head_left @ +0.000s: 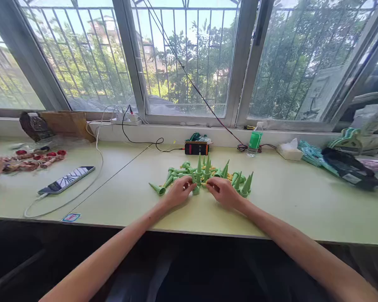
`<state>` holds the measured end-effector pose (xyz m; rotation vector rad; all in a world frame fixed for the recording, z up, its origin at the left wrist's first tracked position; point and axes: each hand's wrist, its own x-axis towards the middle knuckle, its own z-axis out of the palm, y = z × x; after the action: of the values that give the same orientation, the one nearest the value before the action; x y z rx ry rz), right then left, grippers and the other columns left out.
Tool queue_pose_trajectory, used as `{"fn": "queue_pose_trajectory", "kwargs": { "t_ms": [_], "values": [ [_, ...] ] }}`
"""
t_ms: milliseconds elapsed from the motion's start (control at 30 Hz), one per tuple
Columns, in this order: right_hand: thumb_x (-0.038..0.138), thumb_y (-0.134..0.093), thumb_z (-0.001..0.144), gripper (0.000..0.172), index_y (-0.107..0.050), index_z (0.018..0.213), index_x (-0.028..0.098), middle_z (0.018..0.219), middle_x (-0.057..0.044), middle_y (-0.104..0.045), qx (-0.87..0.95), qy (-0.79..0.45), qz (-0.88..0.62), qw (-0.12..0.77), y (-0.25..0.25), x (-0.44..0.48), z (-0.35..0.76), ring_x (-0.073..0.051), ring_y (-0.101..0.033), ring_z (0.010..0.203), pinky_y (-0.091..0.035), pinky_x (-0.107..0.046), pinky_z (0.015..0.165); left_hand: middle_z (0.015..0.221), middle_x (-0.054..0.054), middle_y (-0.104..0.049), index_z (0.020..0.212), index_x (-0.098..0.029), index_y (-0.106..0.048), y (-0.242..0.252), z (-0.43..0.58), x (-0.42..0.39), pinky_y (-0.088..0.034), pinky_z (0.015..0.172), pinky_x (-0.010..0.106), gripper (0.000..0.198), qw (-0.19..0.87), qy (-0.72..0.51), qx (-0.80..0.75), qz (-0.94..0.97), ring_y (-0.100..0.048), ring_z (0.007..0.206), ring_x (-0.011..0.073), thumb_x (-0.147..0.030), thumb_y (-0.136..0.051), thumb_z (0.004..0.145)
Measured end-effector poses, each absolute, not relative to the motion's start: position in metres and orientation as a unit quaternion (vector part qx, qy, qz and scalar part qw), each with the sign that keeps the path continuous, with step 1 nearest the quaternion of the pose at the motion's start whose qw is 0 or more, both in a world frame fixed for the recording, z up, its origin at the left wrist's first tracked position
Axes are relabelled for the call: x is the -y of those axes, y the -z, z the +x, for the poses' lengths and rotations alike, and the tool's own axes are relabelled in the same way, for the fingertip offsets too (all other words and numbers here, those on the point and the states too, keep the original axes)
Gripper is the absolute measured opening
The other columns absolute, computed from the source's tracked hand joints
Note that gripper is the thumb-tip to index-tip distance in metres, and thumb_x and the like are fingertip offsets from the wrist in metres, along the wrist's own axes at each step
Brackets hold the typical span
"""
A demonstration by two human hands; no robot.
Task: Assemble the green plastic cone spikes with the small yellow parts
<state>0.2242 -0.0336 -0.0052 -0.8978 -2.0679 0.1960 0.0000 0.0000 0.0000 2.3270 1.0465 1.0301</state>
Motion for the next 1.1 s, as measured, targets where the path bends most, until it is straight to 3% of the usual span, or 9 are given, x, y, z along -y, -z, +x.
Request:
{"fn": "queue_pose_trajectory", "kwargs": {
  "t_ms": [233, 667, 900, 1100],
  "values": [
    [0.024, -0.053, 0.098, 0.015, -0.06, 0.086, 0.018, 0.074, -0.001, -0.06, 0.829, -0.076, -0.364, 0.417, 0.0048, 0.0336, 0.225, -0.013, -0.05, 0.063, -0.035, -0.025, 0.062, 0.074, 0.002, -0.056, 0.078, -0.016, -0.054, -0.0016, -0.0015, 0.0016, -0.046, 0.061, 0.024, 0.022, 0.217, -0.367, -0.372, 0.825, -0.055, 0.069, 0.0138, -0.032, -0.051, 0.094],
    [0.019, -0.056, 0.096, 0.009, -0.064, 0.091, 0.018, 0.076, -0.001, -0.063, 0.836, -0.08, -0.372, 0.394, 0.0054, 0.0351, 0.226, -0.013, -0.053, 0.063, -0.039, -0.026, 0.063, 0.079, 0.003, -0.058, 0.079, -0.016, -0.061, -0.009, 0.0025, 0.0093, -0.042, 0.061, 0.026, 0.022, 0.175, -0.318, -0.357, 0.861, -0.05, 0.067, 0.0135, -0.03, -0.053, 0.093],
    [0.017, -0.057, 0.095, 0.009, -0.065, 0.09, 0.018, 0.075, -0.002, -0.064, 0.843, -0.083, -0.374, 0.377, 0.0061, 0.0361, 0.2243, -0.014, -0.055, 0.064, -0.039, -0.026, 0.064, 0.066, -0.001, -0.05, 0.067, -0.017, -0.048, -0.008, 0.004, 0.0093, -0.035, 0.059, 0.026, 0.03, 0.143, -0.33, -0.364, 0.859, -0.044, 0.061, 0.0121, -0.03, -0.051, 0.094],
    [0.016, -0.056, 0.095, 0.011, -0.066, 0.091, 0.018, 0.08, -0.003, -0.067, 0.847, -0.096, -0.37, 0.369, 0.007, 0.0359, 0.2231, -0.015, -0.059, 0.069, -0.042, -0.027, 0.067, 0.065, -0.001, -0.054, 0.069, -0.017, -0.05, -0.0067, 0.003, 0.0091, -0.035, 0.058, 0.026, 0.029, 0.157, -0.334, -0.368, 0.853, -0.046, 0.06, 0.012, -0.032, -0.052, 0.094]
  ]
}}
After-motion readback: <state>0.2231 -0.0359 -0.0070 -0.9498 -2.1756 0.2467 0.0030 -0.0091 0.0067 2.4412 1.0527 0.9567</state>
